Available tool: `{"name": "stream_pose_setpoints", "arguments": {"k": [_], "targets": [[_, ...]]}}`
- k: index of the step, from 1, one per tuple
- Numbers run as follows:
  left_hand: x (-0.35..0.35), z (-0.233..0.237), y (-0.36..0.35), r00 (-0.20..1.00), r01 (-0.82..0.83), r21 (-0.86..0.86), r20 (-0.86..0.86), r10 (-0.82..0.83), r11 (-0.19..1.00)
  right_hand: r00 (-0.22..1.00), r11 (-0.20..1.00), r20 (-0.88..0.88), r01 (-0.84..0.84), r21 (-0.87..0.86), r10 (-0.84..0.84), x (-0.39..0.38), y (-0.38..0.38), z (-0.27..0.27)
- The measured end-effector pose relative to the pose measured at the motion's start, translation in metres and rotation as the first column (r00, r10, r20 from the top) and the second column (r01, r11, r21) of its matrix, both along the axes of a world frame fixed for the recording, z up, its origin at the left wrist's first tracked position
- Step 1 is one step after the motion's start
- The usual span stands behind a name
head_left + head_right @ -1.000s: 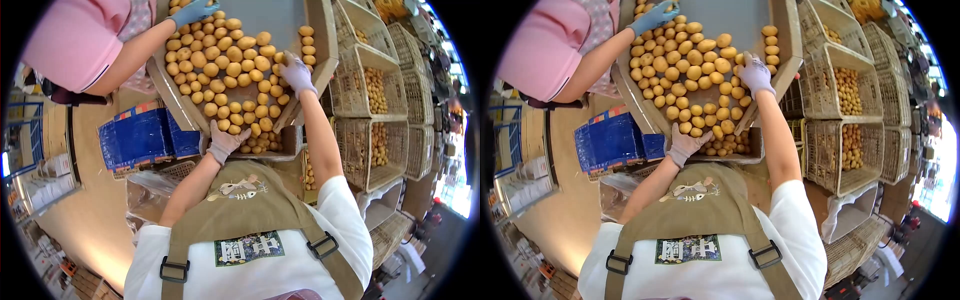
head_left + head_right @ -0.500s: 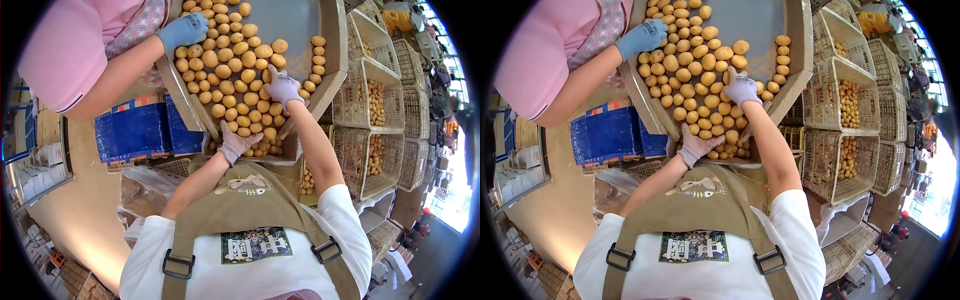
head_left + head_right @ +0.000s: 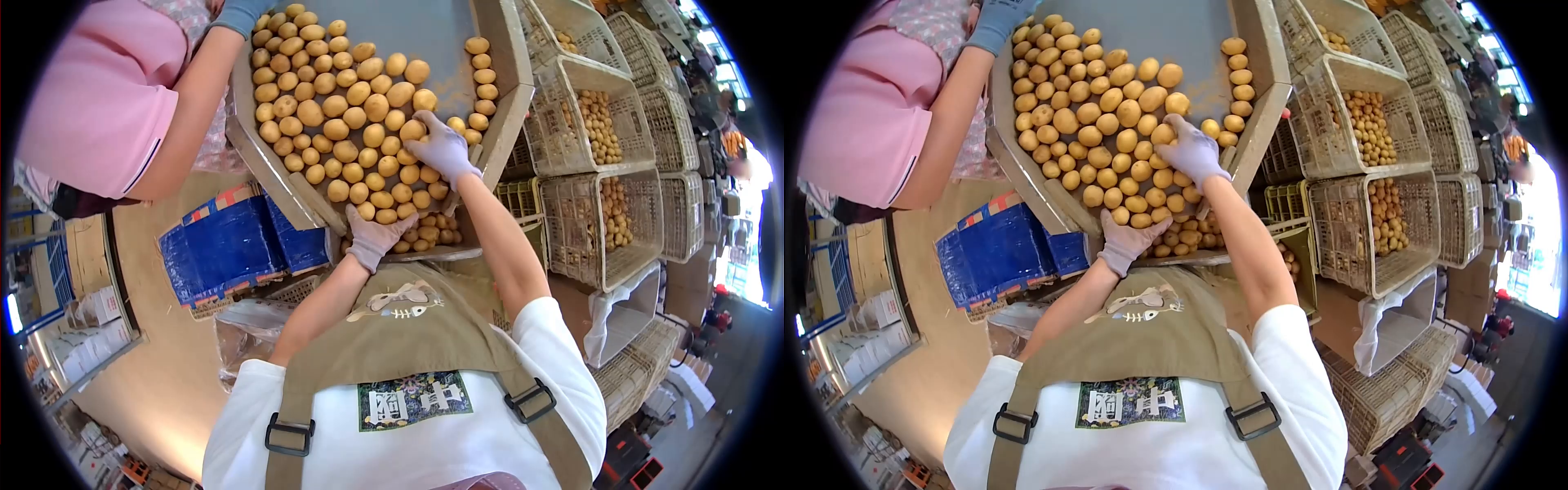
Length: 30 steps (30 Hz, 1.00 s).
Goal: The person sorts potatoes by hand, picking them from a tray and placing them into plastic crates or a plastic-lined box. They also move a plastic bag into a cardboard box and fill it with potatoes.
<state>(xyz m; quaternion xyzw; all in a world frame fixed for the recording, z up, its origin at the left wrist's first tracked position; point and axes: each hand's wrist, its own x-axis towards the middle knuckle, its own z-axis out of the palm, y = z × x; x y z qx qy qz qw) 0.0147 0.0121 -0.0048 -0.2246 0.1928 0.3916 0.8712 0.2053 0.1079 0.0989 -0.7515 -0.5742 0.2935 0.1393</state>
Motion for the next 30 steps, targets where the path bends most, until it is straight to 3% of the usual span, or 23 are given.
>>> {"name": "stream_pose_setpoints", "arguments": {"k": [1, 2, 3, 4, 6, 7, 8, 10, 12, 13, 14, 16, 17, 19, 21, 22, 23, 24, 25, 26, 27, 29, 30], "targets": [[-0.001, 0.003, 0.0, 1.0, 0.009, 0.041, -0.005, -0.009, 0.999, 0.98, 0.994, -0.179, 0.097, 0.05, -0.086, 0.006, -0.016, 0.006], [-0.001, 0.006, 0.001, 0.999, 0.007, -0.009, -0.032, -0.007, 1.0, 0.815, 0.954, -0.57, 0.243, 0.176, -0.103, 0.019, -0.034, -0.009], [-0.001, 0.003, 0.001, 0.999, 0.006, 0.089, -0.039, -0.002, 0.996, 0.572, 0.886, -0.815, 0.419, 0.199, -0.088, 0.028, -0.06, 0.002], [0.0, -0.004, -0.002, 0.766, 0.373, 0.502, -0.641, 0.046, 0.78, 0.345, 0.822, -0.934, 0.556, 0.125, -0.092, 0.036, -0.088, 0.032], [0.004, 0.002, -0.004, 0.446, 0.678, 0.54, -0.842, 0.304, 0.499, 0.272, 0.678, -0.961, 0.715, 0.17, -0.046, 0.086, -0.147, 0.037], [0.003, 0.007, -0.002, 0.671, 0.5, 0.584, -0.728, 0.142, 0.639, 0.243, 0.585, -0.969, 0.794, 0.167, -0.053, 0.115, -0.179, 0.04], [0.003, 0.011, 0.0, 0.84, 0.312, 0.523, -0.542, 0.027, 0.793, 0.19, 0.399, -0.968, 0.91, 0.111, -0.164, 0.149, -0.213, 0.037], [0.005, 0.013, -0.001, 0.825, 0.413, 0.59, -0.565, -0.011, 0.694, 0.018, 0.101, -0.977, 0.995, -0.004, -0.212, 0.218, -0.291, 0.049], [0.005, 0.008, 0.002, 0.934, 0.257, 0.466, -0.344, -0.095, 0.846, -0.029, -0.115, -0.978, 0.993, -0.005, -0.206, 0.276, -0.37, 0.069], [0.003, 0.007, 0.002, 0.968, 0.189, 0.372, -0.228, -0.108, 0.909, -0.075, -0.336, -0.996, 0.938, -0.09, 0.058, 0.341, -0.432, 0.039], [0.006, 0.006, 0.0, 0.931, 0.246, 0.481, -0.357, -0.068, 0.842, -0.127, -0.4, -0.971, 0.894, -0.201, 0.204, 0.374, -0.476, 0.032], [-0.002, -0.001, 0.002, 0.984, 0.145, 0.404, -0.156, -0.088, 0.903, -0.202, -0.375, -0.905, 0.86, -0.347, 0.374, 0.387, -0.518, 0.039], [0.001, -0.009, 0.0, 0.979, 0.094, 0.346, -0.201, -0.024, 0.933, -0.215, -0.321, -0.904, 0.884, -0.341, 0.369, 0.388, -0.508, 0.038], [0.004, 0.01, 0.001, 0.982, 0.106, 0.44, -0.19, -0.023, 0.892, -0.025, -0.358, -0.998, 0.934, 0.0, -0.066, 0.356, -0.417, 0.042], [0.001, 0.0, 0.002, 0.997, 0.05, 0.125, -0.061, -0.042, 0.991, 0.308, 0.158, -0.951, 0.941, 0.3, -0.033, 0.36, -0.348, -0.008], [0.002, 0.008, 0.0, 0.986, 0.074, 0.281, -0.166, -0.027, 0.957, 0.478, 0.321, -0.845, 0.861, 0.395, -0.24, 0.295, -0.281, 0.013], [0.005, 0.016, -0.002, 0.96, 0.109, 0.421, -0.278, 0.013, 0.9, 0.667, 0.492, -0.626, 0.736, 0.465, -0.404, 0.226, -0.21, 0.038], [0.007, 0.024, -0.004, 0.922, 0.149, 0.534, -0.38, 0.078, 0.833, 0.807, 0.638, -0.363, 0.59, 0.494, -0.465, 0.157, -0.139, 0.063], [0.005, 0.021, -0.003, 0.953, 0.103, 0.485, -0.298, 0.053, 0.868, 0.903, 0.732, -0.374, 0.401, 0.551, -0.213, 0.125, -0.099, 0.042], [0.003, 0.019, -0.003, 0.976, 0.062, 0.426, -0.213, 0.034, 0.902, 0.999, 0.791, 0.01, 0.019, 0.611, -0.031, 0.09, -0.064, 0.054], [0.001, 0.015, -0.003, 0.991, 0.026, 0.359, -0.13, 0.022, 0.933, 0.963, 0.826, 0.247, -0.225, 0.517, 0.109, 0.073, -0.033, 0.039], [-0.001, 0.004, -0.004, 0.997, -0.01, 0.138, -0.07, 0.019, 0.99, 0.945, 0.93, 0.316, -0.184, 0.318, 0.08, 0.039, 0.022, 0.014], [-0.001, 0.002, -0.004, 0.997, -0.017, 0.142, -0.07, 0.028, 0.99, 0.916, 0.971, 0.386, -0.18, 0.159, 0.107, 0.029, 0.042, 0.007]]}}
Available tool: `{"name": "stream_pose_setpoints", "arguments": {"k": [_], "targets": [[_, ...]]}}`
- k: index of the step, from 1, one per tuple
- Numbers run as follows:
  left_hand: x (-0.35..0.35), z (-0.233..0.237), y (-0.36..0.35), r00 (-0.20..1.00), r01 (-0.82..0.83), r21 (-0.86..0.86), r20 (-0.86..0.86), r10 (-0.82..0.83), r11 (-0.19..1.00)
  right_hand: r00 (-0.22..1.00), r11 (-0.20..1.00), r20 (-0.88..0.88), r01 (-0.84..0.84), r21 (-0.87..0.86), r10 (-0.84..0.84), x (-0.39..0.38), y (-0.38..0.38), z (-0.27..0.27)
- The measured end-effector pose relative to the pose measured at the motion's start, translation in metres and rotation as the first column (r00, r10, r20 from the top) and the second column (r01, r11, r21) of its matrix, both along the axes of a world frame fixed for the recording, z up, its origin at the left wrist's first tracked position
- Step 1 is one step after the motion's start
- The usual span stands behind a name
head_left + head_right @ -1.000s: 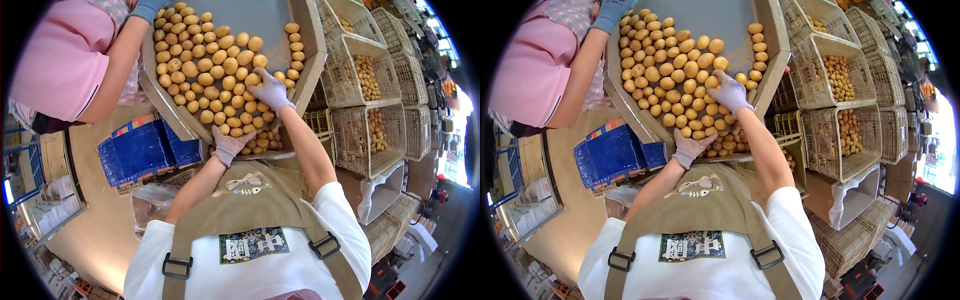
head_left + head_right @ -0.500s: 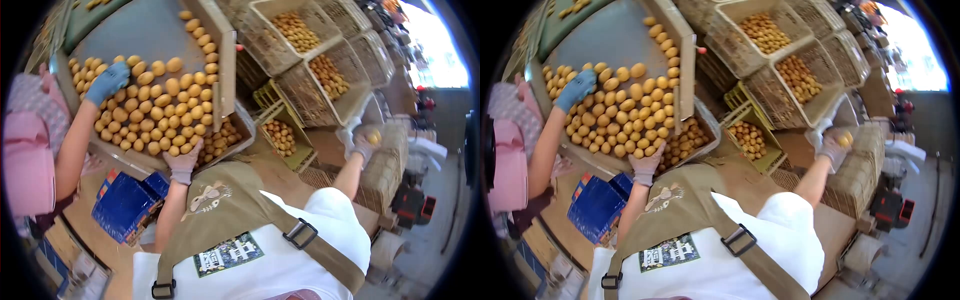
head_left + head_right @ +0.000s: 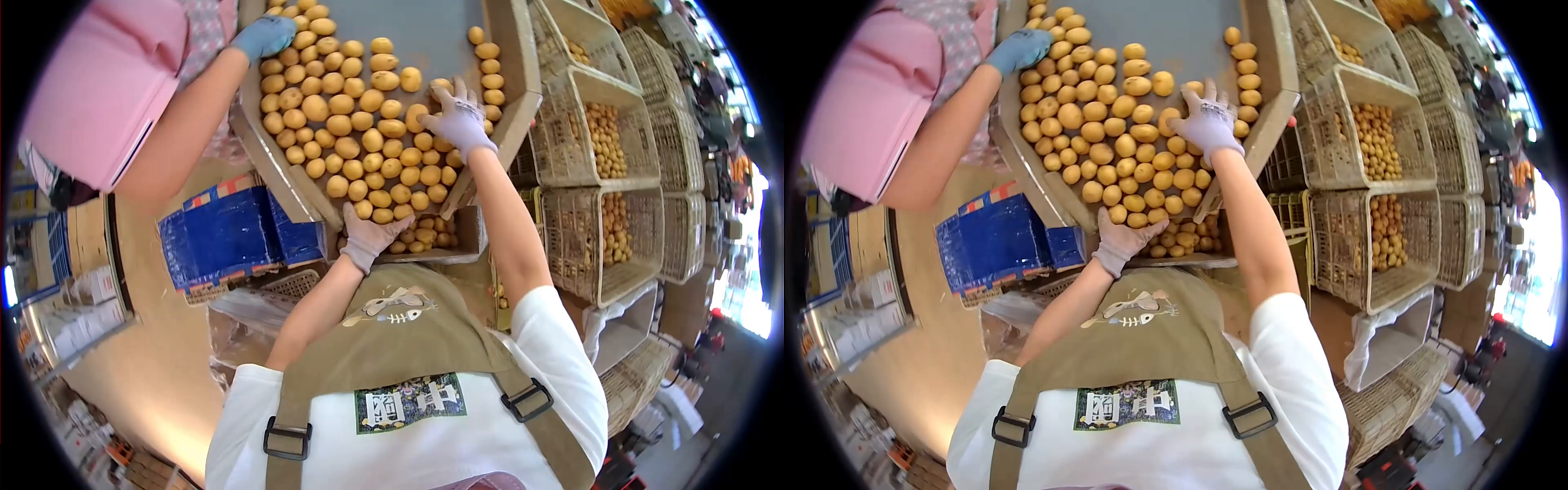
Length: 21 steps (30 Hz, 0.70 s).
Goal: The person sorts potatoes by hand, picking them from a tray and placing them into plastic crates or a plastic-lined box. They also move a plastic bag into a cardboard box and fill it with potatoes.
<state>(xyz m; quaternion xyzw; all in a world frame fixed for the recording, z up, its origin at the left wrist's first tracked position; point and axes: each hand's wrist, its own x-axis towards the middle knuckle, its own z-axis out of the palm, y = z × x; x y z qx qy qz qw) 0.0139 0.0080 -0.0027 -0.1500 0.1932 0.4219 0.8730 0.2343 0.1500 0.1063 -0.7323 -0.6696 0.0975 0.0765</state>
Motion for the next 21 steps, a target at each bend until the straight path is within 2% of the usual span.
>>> {"name": "stream_pose_setpoints", "arguments": {"k": [1, 2, 5, 6, 9, 10, 11, 12, 13, 14, 15, 16, 17, 19, 20, 21], "targets": [[0.001, -0.002, 0.001, 1.0, -0.01, 0.004, 0.002, 0.01, 1.0, 0.995, 0.989, 0.098, 0.031, -0.144, -0.017, -0.009, 0.014, -0.006], [0.0, -0.003, 0.001, 1.0, -0.02, 0.008, 0.003, 0.02, 1.0, 0.999, 0.974, 0.03, 0.039, -0.223, -0.033, -0.02, 0.017, -0.008], [-0.002, -0.008, 0.0, 0.997, -0.036, -0.049, 0.063, 0.039, 0.998, 0.977, 0.938, 0.121, -0.131, -0.32, 0.177, -0.031, 0.019, -0.003], [0.0, -0.01, -0.001, 0.994, -0.057, -0.017, 0.097, 0.058, 0.998, 0.987, 0.947, 0.095, -0.092, -0.306, 0.127, -0.03, 0.019, -0.011], [0.0, -0.006, 0.001, 0.998, -0.059, -0.052, 0.013, 0.06, 0.997, 0.991, 0.987, -0.009, -0.132, -0.094, 0.132, -0.023, 0.006, -0.026], [0.0, -0.004, 0.003, 1.0, -0.029, -0.079, -0.004, 0.029, 0.996, 0.968, 0.979, -0.183, -0.15, 0.14, 0.175, -0.014, -0.007, -0.032], [-0.003, 0.011, 0.003, 0.996, -0.008, 0.126, -0.083, 0.019, 0.992, 0.92, 0.952, -0.341, -0.089, 0.293, 0.191, -0.012, -0.024, -0.018], [-0.002, 0.019, 0.001, 0.793, 0.244, 0.428, -0.605, 0.075, 0.87, 0.881, 0.92, -0.429, -0.017, 0.392, 0.199, -0.003, -0.043, -0.007], [-0.001, 0.022, 0.0, 0.38, 0.587, 0.501, -0.864, 0.33, 0.636, 0.837, 0.874, -0.505, 0.069, 0.482, 0.212, 0.008, -0.066, 0.001], [0.0, 0.011, -0.002, 0.311, 0.614, 0.477, -0.879, 0.362, 0.629, 0.574, 0.882, -0.805, 0.289, 0.371, 0.151, 0.024, -0.095, 0.006], [0.001, 0.0, -0.002, 0.239, 0.638, 0.448, -0.888, 0.392, 0.626, 0.217, 0.859, -0.969, 0.467, 0.208, 0.116, 0.044, -0.123, 0.007], [0.002, -0.011, -0.002, 0.166, 0.661, 0.416, -0.892, 0.419, 0.625, -0.009, 0.805, -0.98, 0.571, 0.157, 0.198, 0.075, -0.151, 0.003], [0.0, -0.009, 0.001, 0.138, 0.699, 0.392, -0.894, 0.426, 0.598, -0.259, 0.731, -0.94, 0.682, -0.015, 0.221, 0.106, -0.185, 0.002], [0.003, 0.002, 0.006, 0.281, 0.724, 0.421, -0.903, 0.325, 0.547, -0.463, 0.523, -0.837, 0.81, -0.265, 0.293, 0.175, -0.268, -0.003], [0.003, 0.007, 0.005, 0.399, 0.71, 0.452, -0.89, 0.221, 0.539, -0.431, 0.38, -0.822, 0.878, -0.289, 0.371, 0.207, -0.309, -0.001], [0.0, 0.0, 0.007, 0.647, 0.557, 0.478, -0.763, 0.006, 0.68, -0.404, 0.25, -0.802, 0.913, -0.323, 0.44, 0.243, -0.35, -0.002]]}}
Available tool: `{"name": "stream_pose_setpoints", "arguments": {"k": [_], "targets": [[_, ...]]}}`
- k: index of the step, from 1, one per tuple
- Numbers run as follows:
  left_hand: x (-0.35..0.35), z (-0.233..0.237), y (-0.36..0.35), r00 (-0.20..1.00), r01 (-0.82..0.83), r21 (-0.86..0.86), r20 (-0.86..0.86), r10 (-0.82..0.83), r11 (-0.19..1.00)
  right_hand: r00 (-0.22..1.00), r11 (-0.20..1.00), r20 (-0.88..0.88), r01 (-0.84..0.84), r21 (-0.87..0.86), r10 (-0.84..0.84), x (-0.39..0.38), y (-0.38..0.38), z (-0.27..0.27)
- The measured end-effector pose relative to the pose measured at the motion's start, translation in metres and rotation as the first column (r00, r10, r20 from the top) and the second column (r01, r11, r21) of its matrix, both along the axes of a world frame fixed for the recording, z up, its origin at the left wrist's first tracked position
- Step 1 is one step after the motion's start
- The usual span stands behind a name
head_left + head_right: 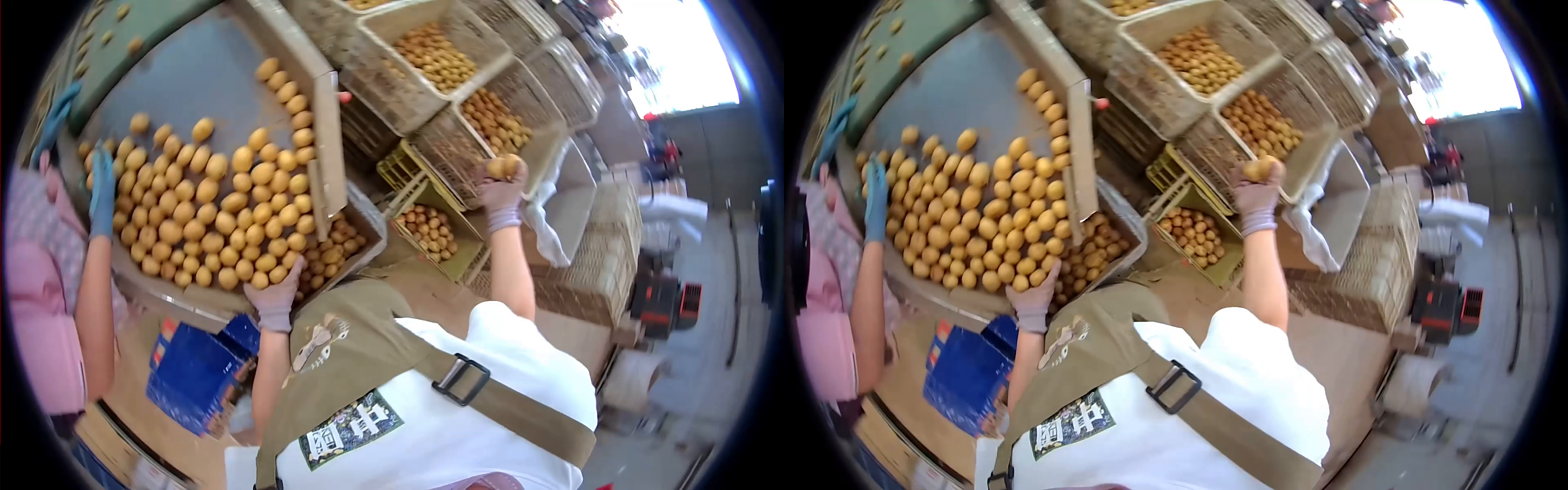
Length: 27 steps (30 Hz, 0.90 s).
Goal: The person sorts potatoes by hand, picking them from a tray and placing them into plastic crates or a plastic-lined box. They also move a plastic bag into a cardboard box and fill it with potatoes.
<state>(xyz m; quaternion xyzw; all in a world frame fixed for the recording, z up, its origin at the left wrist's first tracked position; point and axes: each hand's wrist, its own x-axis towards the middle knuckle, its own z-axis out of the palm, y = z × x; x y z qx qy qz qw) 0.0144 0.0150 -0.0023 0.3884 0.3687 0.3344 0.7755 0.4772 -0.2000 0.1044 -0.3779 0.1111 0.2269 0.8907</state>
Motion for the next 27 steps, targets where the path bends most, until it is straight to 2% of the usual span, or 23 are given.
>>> {"name": "stream_pose_setpoints", "arguments": {"k": [1, 2, 3, 4, 7, 8, 9, 10, 11, 12, 13, 15, 16, 18, 19, 20, 21, 22, 24, 25, 26, 27], "targets": [[-0.004, -0.006, 0.001, 0.963, -0.011, -0.289, 0.254, 0.088, 0.957, 0.992, 0.989, -0.044, 0.125, 0.081, -0.122, 0.058, -0.062, -0.014], [-0.006, 0.002, 0.005, 0.802, 0.089, -0.651, 0.495, 0.333, 0.754, 0.963, 0.962, -0.097, 0.259, 0.086, -0.251, 0.076, -0.092, -0.009], [-0.004, 0.002, 0.008, 0.786, 0.048, -0.79, 0.408, 0.465, 0.611, 0.917, 0.918, -0.138, 0.388, 0.081, -0.375, 0.093, -0.123, -0.002], [-0.004, -0.002, 0.008, 0.79, 0.049, -0.771, 0.419, 0.447, 0.635, 0.843, 0.855, -0.165, 0.519, -0.002, -0.512, 0.087, -0.129, 0.016], [-0.004, -0.004, 0.005, 0.798, 0.039, -0.731, 0.433, 0.419, 0.681, 0.968, 0.947, 0.088, 0.247, -0.206, -0.234, 0.083, -0.123, 0.003], [-0.002, 0.009, 0.004, 0.786, 0.041, -0.801, 0.396, 0.476, 0.598, 0.969, 0.915, 0.159, 0.233, -0.33, -0.19, 0.061, -0.087, 0.007], [0.001, 0.004, -0.001, 0.972, -0.028, -0.309, 0.212, 0.097, 0.951, 0.965, 0.886, 0.252, 0.18, -0.427, -0.075, 0.045, -0.05, 0.004], [0.0, -0.01, -0.003, 0.978, -0.027, -0.26, 0.191, 0.079, 0.965, 0.943, 0.847, 0.327, 0.121, -0.517, 0.064, 0.024, -0.008, -0.002], [-0.002, -0.024, -0.006, 0.984, -0.026, -0.212, 0.168, 0.062, 0.977, 0.861, 0.807, 0.441, 0.062, -0.587, 0.254, -0.015, 0.044, 0.005], [-0.005, -0.029, -0.007, 0.947, -0.067, -0.268, 0.285, 0.146, 0.961, 0.727, 0.764, 0.533, 0.018, -0.645, 0.432, -0.063, 0.095, 0.015], [-0.008, -0.033, -0.007, 0.89, -0.094, -0.327, 0.396, 0.227, 0.94, 0.498, 0.719, 0.624, 0.003, -0.695, 0.602, -0.106, 0.137, 0.013], [-0.005, -0.02, -0.003, 0.873, -0.052, -0.367, 0.434, 0.221, 0.929, -0.07, 0.655, 0.651, 0.101, -0.749, 0.755, -0.191, 0.202, 0.025], [-0.006, -0.009, 0.001, 0.734, 0.082, -0.657, 0.549, 0.401, 0.749, -0.354, 0.65, 0.566, 0.195, -0.734, 0.745, -0.23, 0.226, 0.032], [-0.006, -0.015, -0.006, 0.654, 0.053, -0.803, 0.478, 0.587, 0.594, -0.469, 0.471, 0.375, 0.104, -0.876, 0.8, -0.282, 0.268, 0.005], [-0.007, -0.012, -0.005, 0.668, 0.043, -0.787, 0.481, 0.568, 0.615, -0.547, 0.294, 0.12, 0.242, -0.925, 0.828, -0.301, 0.289, -0.002], [-0.007, -0.004, -0.004, 0.661, 0.031, -0.835, 0.429, 0.615, 0.55, -0.58, 0.125, -0.145, 0.399, -0.908, 0.802, -0.317, 0.308, -0.011], [-0.01, -0.008, -0.005, 0.641, 0.049, -0.851, 0.428, 0.637, 0.523, -0.555, 0.133, -0.274, 0.583, -0.801, 0.785, -0.33, 0.321, -0.02], [-0.012, -0.012, -0.005, 0.622, 0.071, -0.865, 0.427, 0.656, 0.496, -0.519, 0.075, -0.283, 0.564, -0.822, 0.806, -0.335, 0.33, -0.026], [-0.01, -0.021, -0.008, 0.629, 0.015, -0.788, 0.486, 0.606, 0.616, -0.508, 0.017, -0.288, 0.514, -0.858, 0.812, -0.331, 0.349, -0.031], [-0.01, -0.024, -0.01, 0.639, -0.009, -0.742, 0.512, 0.574, 0.671, -0.548, 0.058, -0.192, 0.406, -0.912, 0.814, -0.319, 0.349, -0.031], [-0.012, -0.023, -0.011, 0.622, 0.01, -0.763, 0.511, 0.593, 0.647, -0.533, 0.117, -0.062, 0.295, -0.948, 0.844, -0.311, 0.344, -0.034], [-0.014, -0.023, -0.012, 0.608, 0.034, -0.782, 0.511, 0.608, 0.623, -0.477, 0.169, 0.11, 0.082, -0.982, 0.872, -0.307, 0.337, -0.035]]}}
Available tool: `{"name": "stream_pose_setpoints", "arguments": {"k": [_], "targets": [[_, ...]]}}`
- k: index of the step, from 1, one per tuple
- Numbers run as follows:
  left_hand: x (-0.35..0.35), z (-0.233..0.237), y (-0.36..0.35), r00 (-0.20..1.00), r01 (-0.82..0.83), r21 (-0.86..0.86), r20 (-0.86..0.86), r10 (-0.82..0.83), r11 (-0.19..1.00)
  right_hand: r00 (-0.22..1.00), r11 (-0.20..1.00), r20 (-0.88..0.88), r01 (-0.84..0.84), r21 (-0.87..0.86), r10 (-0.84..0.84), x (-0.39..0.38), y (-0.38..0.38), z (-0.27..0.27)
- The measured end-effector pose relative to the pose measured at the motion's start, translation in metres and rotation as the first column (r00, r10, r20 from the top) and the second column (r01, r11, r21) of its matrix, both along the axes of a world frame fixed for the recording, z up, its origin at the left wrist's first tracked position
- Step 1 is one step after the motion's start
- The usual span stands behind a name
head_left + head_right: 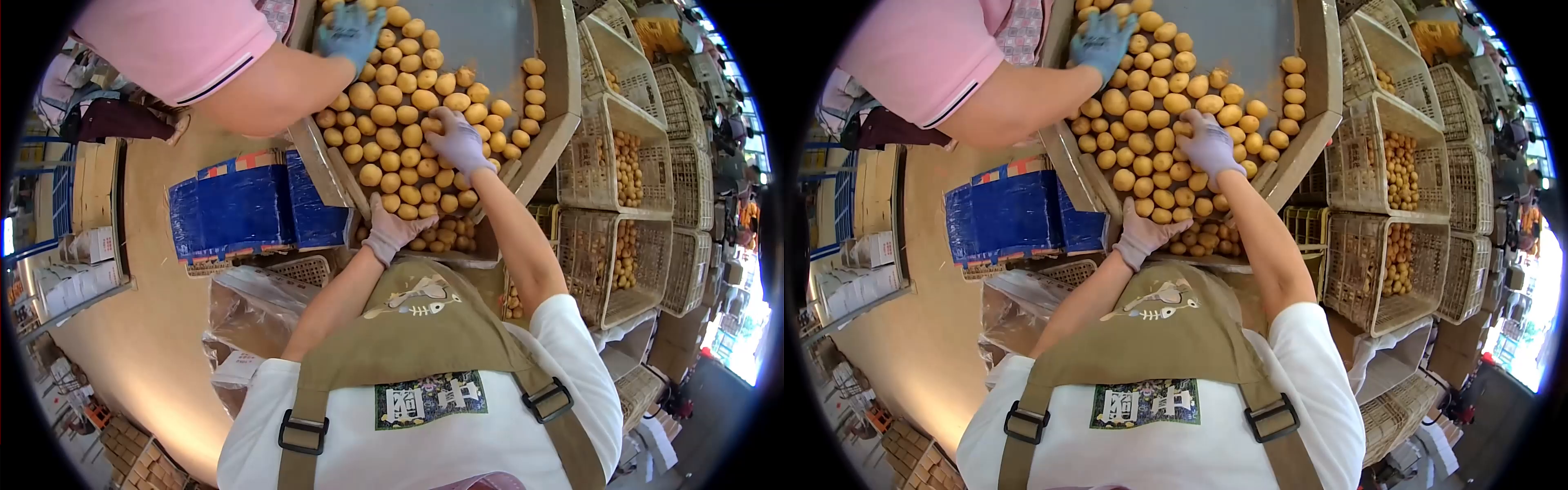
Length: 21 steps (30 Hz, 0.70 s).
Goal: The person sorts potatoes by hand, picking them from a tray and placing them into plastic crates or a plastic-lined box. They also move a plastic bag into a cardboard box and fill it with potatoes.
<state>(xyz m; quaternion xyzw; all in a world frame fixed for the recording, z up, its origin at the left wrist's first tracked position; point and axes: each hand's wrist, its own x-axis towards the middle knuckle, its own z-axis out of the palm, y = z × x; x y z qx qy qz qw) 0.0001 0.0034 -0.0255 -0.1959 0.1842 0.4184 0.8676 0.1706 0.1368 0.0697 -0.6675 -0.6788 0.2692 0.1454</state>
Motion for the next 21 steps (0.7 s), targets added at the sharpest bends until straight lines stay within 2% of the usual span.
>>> {"name": "stream_pose_setpoints", "arguments": {"k": [1, 2, 3, 4, 5, 7, 10, 11, 12, 15, 17, 18, 19, 20, 21], "targets": [[0.0, 0.0, 0.001, 0.999, 0.005, -0.032, 0.031, -0.004, 0.999, 0.972, 0.996, -0.227, 0.067, 0.055, -0.053, 0.007, -0.009, -0.001], [0.0, 0.0, 0.002, 0.999, 0.006, -0.041, 0.045, -0.004, 0.999, 0.812, 0.984, -0.555, 0.149, -0.103, -0.181, 0.014, -0.02, 0.006], [0.0, 0.004, 0.004, 1.0, -0.002, -0.021, 0.022, 0.002, 1.0, 0.532, 0.946, -0.783, 0.168, -0.276, -0.323, 0.02, -0.032, 0.013], [0.0, 0.007, 0.005, 1.0, -0.003, 0.0, -0.001, 0.003, 1.0, 0.207, 0.932, -0.91, 0.132, -0.337, -0.358, 0.025, -0.043, 0.016], [0.001, 0.011, 0.005, 1.0, 0.003, 0.016, -0.024, -0.002, 1.0, -0.041, 0.881, -0.888, 0.114, -0.459, -0.458, 0.019, -0.059, 0.045], [0.001, 0.017, 0.009, 0.999, 0.039, -0.018, 0.022, -0.039, 0.999, -0.35, 0.906, -0.842, -0.056, -0.419, -0.411, 0.033, -0.077, 0.034], [0.002, 0.025, 0.009, 0.995, 0.071, 0.121, -0.08, -0.062, 0.99, -0.406, 0.926, -0.84, -0.047, -0.376, -0.361, 0.04, -0.094, 0.031], [0.003, 0.039, 0.009, 0.985, 0.078, 0.238, -0.167, -0.038, 0.968, -0.432, 0.935, -0.839, -0.035, -0.352, -0.332, 0.043, -0.1, 0.033], [0.005, 0.053, 0.009, 0.968, 0.089, 0.345, -0.253, 0.001, 0.934, -0.404, 0.937, -0.864, 0.042, -0.346, -0.301, 0.044, -0.107, 0.039], [0.001, 0.037, 0.01, 0.995, 0.095, 0.152, -0.044, -0.089, 0.984, -0.305, 0.915, -0.912, 0.208, -0.345, -0.274, 0.075, -0.136, 0.027], [-0.001, 0.036, 0.015, 0.995, 0.104, -0.2, 0.02, -0.102, 0.974, -0.232, 0.806, -0.9, 0.402, -0.435, -0.37, 0.123, -0.175, 0.027], [-0.002, 0.03, 0.015, 0.994, 0.109, -0.113, -0.006, -0.11, 0.988, -0.114, 0.742, -0.923, 0.561, -0.366, -0.369, 0.146, -0.198, 0.038], [-0.003, 0.02, 0.014, 0.993, 0.111, -0.026, -0.033, -0.112, 0.993, -0.131, 0.591, -0.893, 0.707, -0.388, -0.43, 0.183, -0.231, 0.043], [-0.003, 0.014, 0.012, 0.992, 0.114, 0.059, -0.06, -0.11, 0.992, -0.168, 0.51, -0.904, 0.778, -0.367, -0.393, 0.223, -0.273, 0.05], [-0.003, 0.016, 0.011, 0.993, 0.099, 0.084, -0.068, -0.093, 0.992, -0.181, 0.587, -0.947, 0.749, -0.307, -0.266, 0.31, -0.348, 0.013]]}}
